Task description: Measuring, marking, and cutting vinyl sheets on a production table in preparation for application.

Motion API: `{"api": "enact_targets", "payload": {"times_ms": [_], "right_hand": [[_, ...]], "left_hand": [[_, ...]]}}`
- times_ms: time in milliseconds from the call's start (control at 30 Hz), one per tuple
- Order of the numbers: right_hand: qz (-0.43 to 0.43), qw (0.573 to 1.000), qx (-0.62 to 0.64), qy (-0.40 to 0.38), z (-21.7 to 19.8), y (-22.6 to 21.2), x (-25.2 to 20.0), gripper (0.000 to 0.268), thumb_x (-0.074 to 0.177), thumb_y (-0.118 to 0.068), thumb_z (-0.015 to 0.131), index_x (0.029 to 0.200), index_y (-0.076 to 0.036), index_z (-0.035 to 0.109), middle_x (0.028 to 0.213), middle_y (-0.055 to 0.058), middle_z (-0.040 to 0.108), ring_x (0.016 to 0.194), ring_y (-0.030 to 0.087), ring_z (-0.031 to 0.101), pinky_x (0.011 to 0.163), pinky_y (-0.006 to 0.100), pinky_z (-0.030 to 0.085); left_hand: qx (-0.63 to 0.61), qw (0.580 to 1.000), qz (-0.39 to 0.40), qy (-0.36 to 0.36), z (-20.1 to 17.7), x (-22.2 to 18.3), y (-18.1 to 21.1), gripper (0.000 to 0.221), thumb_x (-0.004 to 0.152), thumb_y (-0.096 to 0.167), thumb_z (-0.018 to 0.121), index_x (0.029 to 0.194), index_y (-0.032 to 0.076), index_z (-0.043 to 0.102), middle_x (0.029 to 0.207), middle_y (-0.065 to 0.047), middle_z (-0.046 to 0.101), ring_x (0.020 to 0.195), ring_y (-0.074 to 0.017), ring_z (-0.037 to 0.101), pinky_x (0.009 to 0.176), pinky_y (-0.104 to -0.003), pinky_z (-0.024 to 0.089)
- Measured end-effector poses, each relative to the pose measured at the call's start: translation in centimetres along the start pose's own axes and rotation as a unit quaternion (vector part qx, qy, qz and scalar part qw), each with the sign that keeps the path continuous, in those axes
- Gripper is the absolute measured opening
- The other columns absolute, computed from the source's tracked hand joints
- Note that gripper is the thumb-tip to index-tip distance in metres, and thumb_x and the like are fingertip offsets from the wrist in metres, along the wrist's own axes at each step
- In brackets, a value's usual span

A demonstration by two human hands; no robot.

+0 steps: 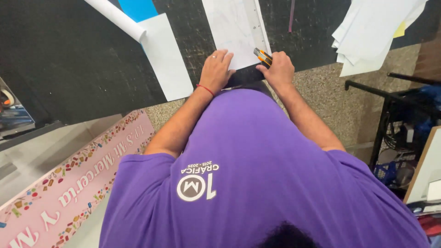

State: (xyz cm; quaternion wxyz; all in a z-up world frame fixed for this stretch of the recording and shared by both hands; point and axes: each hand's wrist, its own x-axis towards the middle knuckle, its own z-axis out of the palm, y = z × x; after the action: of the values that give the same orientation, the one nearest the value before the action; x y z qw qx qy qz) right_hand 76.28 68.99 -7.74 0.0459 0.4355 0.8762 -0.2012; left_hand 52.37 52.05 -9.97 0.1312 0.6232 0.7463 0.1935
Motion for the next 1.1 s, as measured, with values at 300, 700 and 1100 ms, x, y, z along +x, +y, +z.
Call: {"api": "enact_targets", "payload": {"times_ms": [300, 700, 1100], "right_hand": [[0.004, 0.991, 0.123, -0.056, -3.0, 7.9, 4.4, 0.035, 0.084, -0.025, 0.096, 0.107, -0.011, 0.072, 0.096, 0.015, 0.079, 0.100, 0.046, 0.080, 0.084, 0.058, 0.061], [-0.129, 0.840, 0.412, 0.329, -17.6, 1.9, 8.8, 0.045, 0.119, -0.030, 0.089, 0.102, -0.008, 0.053, 0.103, 0.011, 0.060, 0.073, 0.017, 0.035, 0.066, 0.035, 0.031], [-0.029, 0.969, 0.243, 0.023, 0.2, 5.8, 2.3, 0.030, 0.099, -0.020, 0.096, 0.114, -0.005, 0.075, 0.109, 0.010, 0.075, 0.097, 0.030, 0.072, 0.085, 0.043, 0.056]], "left_hand": [[0.154, 0.988, 0.029, -0.005, 0.2, 4.4, 0.6, 0.072, 0.078, 0.033, 0.107, 0.136, 0.009, 0.072, 0.143, -0.015, 0.067, 0.133, -0.0342, 0.065, 0.108, -0.049, 0.053], [-0.365, 0.914, -0.171, -0.044, -2.8, 17.0, 6.6, 0.012, 0.100, 0.012, 0.072, 0.102, 0.015, 0.083, 0.089, 0.000, 0.085, 0.076, -0.0116, 0.079, 0.069, -0.030, 0.071], [0.165, 0.981, -0.054, -0.086, 2.2, 20.0, -0.1, 0.111, 0.092, 0.100, 0.088, 0.159, 0.019, 0.053, 0.161, -0.013, 0.052, 0.143, -0.0394, 0.051, 0.117, -0.059, 0.039]]}}
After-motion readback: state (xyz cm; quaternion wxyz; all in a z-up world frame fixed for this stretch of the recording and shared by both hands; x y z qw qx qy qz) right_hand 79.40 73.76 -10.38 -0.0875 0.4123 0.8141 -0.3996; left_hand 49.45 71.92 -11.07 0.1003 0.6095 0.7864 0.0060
